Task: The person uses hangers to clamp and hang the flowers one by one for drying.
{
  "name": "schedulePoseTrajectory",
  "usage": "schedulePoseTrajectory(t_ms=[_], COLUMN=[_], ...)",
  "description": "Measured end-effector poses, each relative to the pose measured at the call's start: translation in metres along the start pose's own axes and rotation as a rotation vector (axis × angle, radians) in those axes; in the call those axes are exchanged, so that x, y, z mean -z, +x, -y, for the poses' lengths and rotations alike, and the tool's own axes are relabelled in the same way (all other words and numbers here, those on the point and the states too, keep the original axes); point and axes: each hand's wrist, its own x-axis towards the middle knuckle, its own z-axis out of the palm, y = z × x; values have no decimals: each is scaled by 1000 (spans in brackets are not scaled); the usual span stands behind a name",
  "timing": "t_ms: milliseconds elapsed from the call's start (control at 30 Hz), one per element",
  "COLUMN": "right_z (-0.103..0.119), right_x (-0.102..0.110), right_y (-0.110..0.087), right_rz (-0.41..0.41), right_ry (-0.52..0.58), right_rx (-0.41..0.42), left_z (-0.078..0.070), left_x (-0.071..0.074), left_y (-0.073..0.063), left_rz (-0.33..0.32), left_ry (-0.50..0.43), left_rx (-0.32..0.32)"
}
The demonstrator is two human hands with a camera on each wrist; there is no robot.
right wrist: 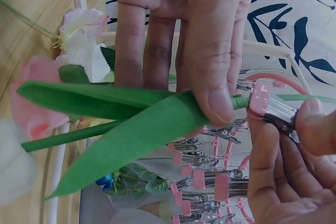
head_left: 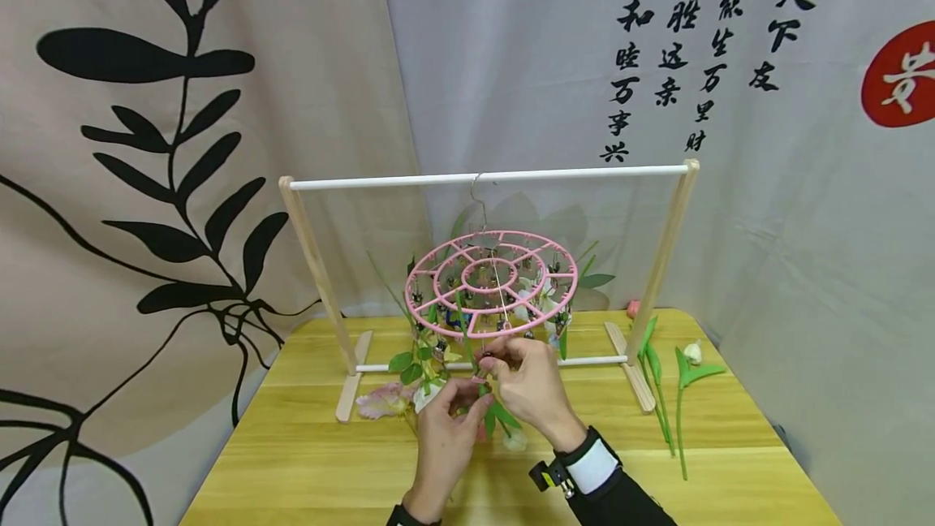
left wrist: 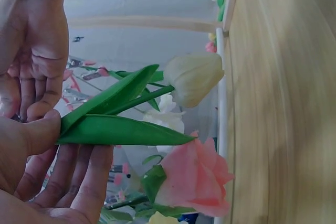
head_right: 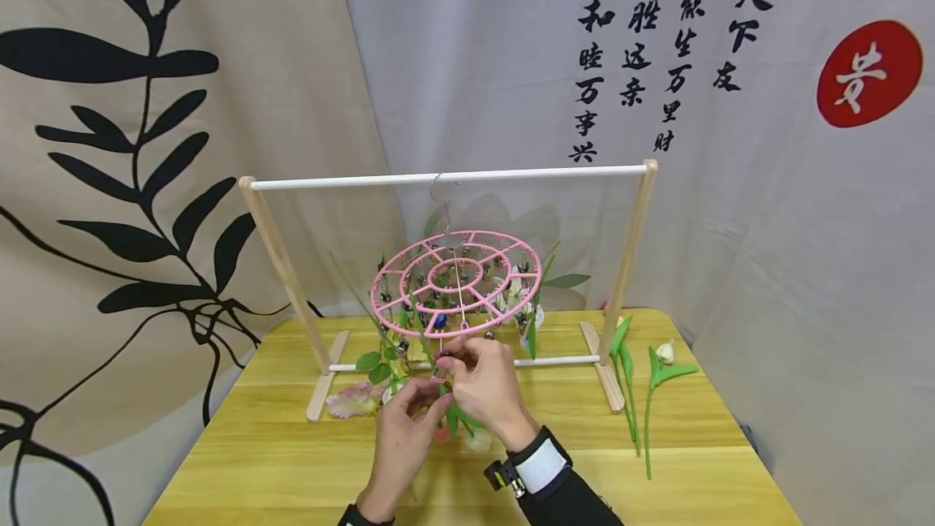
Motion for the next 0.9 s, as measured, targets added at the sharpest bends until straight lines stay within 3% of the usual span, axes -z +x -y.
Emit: schedulePoseTrajectory(t_ms=[367, 667, 900], right_z=[-2, -2, -8], right_x=[1, 0, 2], right_y=[-5, -9, -14], right_rz=[35, 77, 116], right_ry=[-12, -11, 3], right_rx=[-43, -16, 33], left_z=[2, 3, 6], left_x=[0, 7, 14], left_y=[2, 4, 6], left_rz=[22, 43, 17], left_ry=[-35, -32, -2], left_rx=[11, 19, 5])
